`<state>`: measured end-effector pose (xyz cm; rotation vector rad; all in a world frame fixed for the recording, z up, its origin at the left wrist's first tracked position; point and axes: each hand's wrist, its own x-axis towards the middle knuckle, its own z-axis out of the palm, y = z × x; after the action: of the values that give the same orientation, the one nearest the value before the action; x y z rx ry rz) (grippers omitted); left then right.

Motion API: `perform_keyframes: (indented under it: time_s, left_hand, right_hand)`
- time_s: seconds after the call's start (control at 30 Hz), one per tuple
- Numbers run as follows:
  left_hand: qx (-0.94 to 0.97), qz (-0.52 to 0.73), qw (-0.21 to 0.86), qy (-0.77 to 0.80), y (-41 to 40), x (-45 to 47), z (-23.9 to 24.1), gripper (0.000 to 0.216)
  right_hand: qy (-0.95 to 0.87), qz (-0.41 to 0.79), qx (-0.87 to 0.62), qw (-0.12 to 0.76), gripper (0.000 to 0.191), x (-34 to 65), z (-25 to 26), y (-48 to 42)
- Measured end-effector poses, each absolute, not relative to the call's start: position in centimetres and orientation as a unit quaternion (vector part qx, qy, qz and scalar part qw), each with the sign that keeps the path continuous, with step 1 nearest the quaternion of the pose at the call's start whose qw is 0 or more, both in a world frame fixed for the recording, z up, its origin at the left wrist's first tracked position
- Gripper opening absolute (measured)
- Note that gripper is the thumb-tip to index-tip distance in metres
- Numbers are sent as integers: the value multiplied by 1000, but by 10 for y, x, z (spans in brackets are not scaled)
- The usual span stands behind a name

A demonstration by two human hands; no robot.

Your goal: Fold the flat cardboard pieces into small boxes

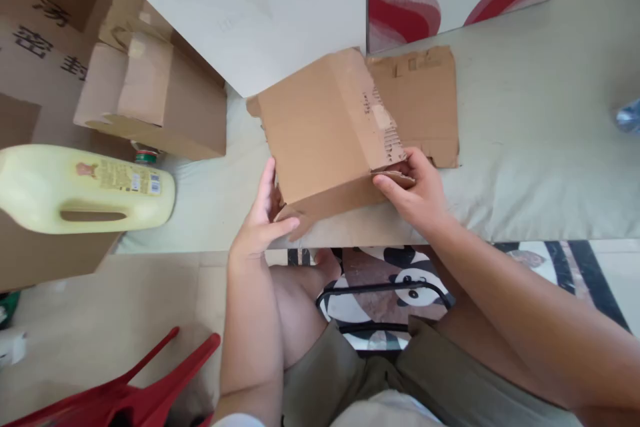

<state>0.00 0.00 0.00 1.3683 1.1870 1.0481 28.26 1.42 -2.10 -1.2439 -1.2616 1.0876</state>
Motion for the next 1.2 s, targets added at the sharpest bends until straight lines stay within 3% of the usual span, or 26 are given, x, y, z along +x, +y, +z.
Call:
perform_keyframes:
  time_s: [0.23, 0.37, 0.63, 0.77, 0.97, 1.2]
  left_hand:
    - [472, 497, 508, 521, 6, 5, -12, 64]
    - [469, 515, 481, 533, 9, 15, -16, 63]
    - [439, 553, 442, 554, 14, 21, -18, 60]
    - [426, 558, 440, 561, 20, 24, -21, 62]
    - [415, 619, 330, 580, 33, 36, -35, 59]
    - [381, 597, 462, 534, 25, 33, -19, 55]
  right_hand:
    - [-530, 360, -541, 545, 32, 286, -27, 18]
    - [-585, 321, -518, 535, 53, 292, -31, 24]
    - [-653, 323, -524, 442, 46, 297, -30, 28]
    - [-652, 339, -517, 438, 48, 297, -30, 28]
    - [-665, 331, -487, 461, 46, 294, -26, 24]
    - [-679, 241, -424, 549, 43, 296, -14, 16]
